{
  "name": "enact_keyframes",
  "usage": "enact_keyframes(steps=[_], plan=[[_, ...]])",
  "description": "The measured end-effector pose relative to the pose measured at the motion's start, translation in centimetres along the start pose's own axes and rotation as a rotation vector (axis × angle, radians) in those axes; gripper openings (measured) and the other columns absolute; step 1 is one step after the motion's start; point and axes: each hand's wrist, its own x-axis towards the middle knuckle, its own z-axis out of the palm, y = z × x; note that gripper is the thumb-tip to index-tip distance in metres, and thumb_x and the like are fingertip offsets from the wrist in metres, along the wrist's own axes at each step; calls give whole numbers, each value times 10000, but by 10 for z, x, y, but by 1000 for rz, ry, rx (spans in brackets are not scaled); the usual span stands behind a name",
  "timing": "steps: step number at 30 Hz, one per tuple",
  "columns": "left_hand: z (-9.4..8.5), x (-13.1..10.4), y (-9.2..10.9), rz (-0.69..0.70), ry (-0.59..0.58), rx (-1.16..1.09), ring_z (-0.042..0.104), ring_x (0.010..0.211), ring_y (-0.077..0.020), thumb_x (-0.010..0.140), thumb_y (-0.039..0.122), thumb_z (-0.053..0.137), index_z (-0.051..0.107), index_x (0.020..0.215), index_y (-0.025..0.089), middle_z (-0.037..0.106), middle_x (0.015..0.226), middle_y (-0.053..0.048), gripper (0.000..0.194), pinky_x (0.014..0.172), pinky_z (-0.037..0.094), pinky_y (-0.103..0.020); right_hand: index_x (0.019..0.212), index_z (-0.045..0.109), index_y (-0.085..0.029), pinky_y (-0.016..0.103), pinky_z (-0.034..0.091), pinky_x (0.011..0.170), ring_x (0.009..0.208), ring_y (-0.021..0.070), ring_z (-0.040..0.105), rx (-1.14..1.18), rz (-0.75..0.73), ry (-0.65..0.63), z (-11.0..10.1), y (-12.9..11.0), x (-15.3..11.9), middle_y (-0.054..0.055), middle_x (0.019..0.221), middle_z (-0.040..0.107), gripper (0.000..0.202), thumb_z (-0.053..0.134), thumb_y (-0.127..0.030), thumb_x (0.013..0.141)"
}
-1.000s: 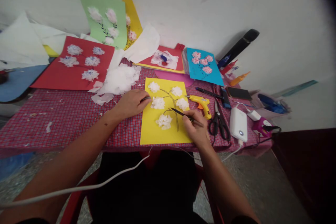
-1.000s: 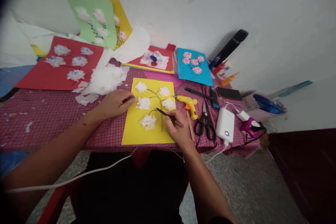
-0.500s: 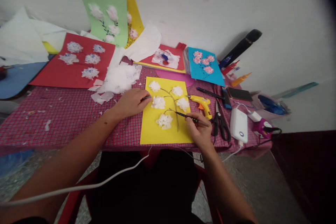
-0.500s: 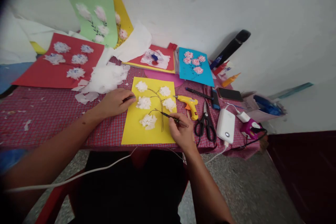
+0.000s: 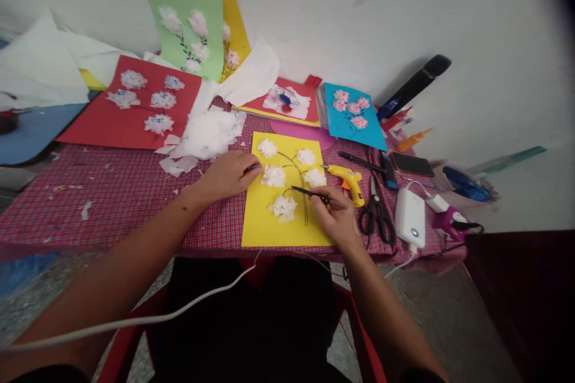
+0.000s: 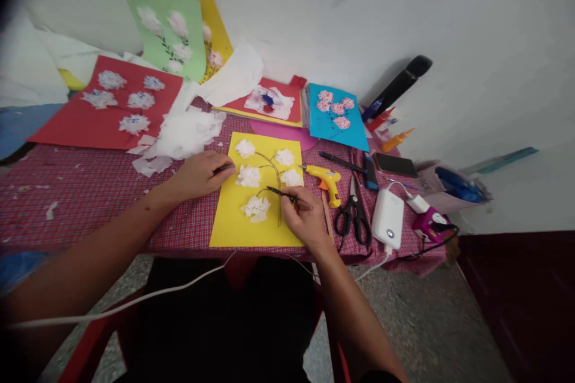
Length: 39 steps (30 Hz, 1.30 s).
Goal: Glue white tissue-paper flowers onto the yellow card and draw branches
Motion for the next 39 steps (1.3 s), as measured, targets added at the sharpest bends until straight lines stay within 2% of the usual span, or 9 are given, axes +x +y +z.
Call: enact_keyframes(steps=[14, 30, 39], plan=[[1, 0, 0, -3, 3, 2, 656, 914, -251, 1035, 395, 452, 661, 975, 179, 732, 959, -112, 307, 818, 479, -391, 971, 743, -235, 369, 584, 761, 845, 224, 726, 18, 17, 7, 1, -2, 1, 51, 922, 778, 131, 639, -276, 903], [1, 1, -1, 0, -3, -4, 657, 916, -253, 1030, 406, 457, 657, 977, 184, 729, 954, -106, 304, 821, 479, -395, 942, 736, -230, 327, 568, 645, 748, 202, 708, 70, 79, 57, 5, 0, -1, 46, 870, 775, 131, 637, -305, 902], [0, 1, 0, -10, -13, 3, 652, 924, -252, 1031, 409, 454, 662, 987, 191, 722, 954, -103, 304, 829, 478, -393, 912, 734, -229, 349, 588, 699, 762, 212, 718, 72, 102, 81, 4, -2, 0, 46, 864, 778, 109, 648, -287, 877]])
